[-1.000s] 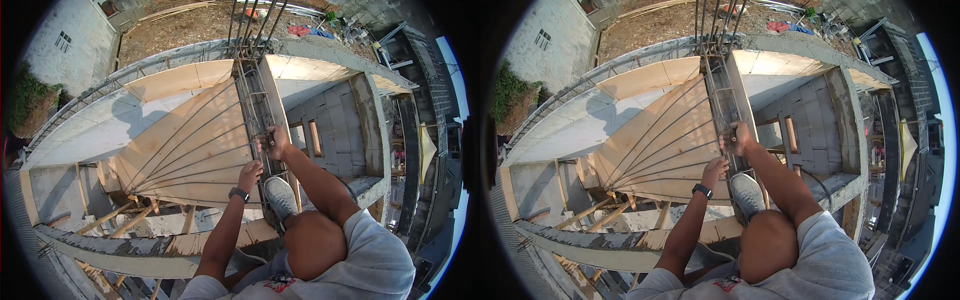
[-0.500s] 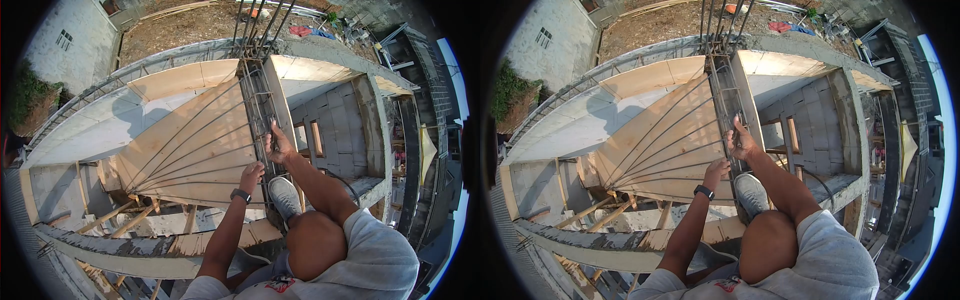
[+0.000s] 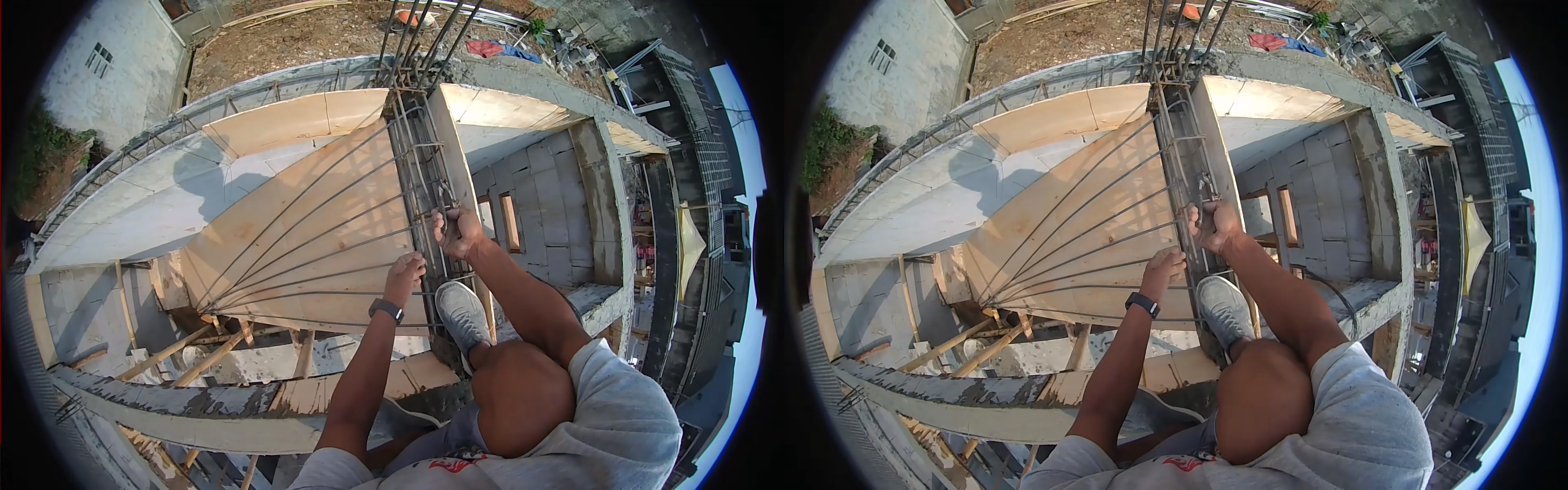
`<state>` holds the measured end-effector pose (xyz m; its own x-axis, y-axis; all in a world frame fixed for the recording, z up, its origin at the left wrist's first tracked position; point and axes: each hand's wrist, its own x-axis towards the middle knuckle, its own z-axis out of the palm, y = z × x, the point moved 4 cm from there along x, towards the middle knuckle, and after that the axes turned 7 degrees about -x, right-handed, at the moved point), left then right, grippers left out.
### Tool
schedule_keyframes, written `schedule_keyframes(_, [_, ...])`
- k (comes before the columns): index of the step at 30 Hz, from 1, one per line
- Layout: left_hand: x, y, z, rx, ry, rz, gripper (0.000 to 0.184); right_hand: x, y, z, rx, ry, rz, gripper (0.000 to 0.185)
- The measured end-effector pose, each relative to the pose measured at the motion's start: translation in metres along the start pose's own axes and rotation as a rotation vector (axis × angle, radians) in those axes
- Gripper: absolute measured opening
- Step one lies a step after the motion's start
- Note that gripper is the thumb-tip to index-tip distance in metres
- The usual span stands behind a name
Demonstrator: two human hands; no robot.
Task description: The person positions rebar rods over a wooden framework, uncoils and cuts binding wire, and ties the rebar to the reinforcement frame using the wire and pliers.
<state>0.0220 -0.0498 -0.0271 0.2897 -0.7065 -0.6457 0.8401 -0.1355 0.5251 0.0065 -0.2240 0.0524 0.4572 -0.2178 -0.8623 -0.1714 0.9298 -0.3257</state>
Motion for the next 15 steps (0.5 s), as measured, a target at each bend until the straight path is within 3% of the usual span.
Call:
schedule_keyframes(1, [0.000, 0.001, -0.001, 0.010, 0.002, -0.001, 0.053, -0.004, 0.000, -0.003, 0.047, -0.002, 0.015, 0.036])
schedule_keyframes(5, [-0.001, -0.002, -0.006, 0.008, 0.008, 0.002, 0.052, -0.033, 0.012, -0.001, -0.267, -0.105, -0.012, 0.058])
schedule_keyframes(8, [0.001, 0.001, -0.006, 0.022, -0.028, -0.020, 0.055, -0.036, 0.023, -0.005, -0.533, -0.012, -0.010, 0.054])
schedule_keyframes(12, [-0.005, 0.018, -0.001, -0.156, -0.021, -0.030, 0.059, -0.055, 0.046, -0.019, -0.690, 0.001, -0.037, 0.037])
schedule_keyframes(15, [-0.005, 0.038, 0.015, -0.296, -0.079, -0.002, 0.058, -0.077, 0.059, -0.019, -1.056, -0.048, -0.150, 0.038])
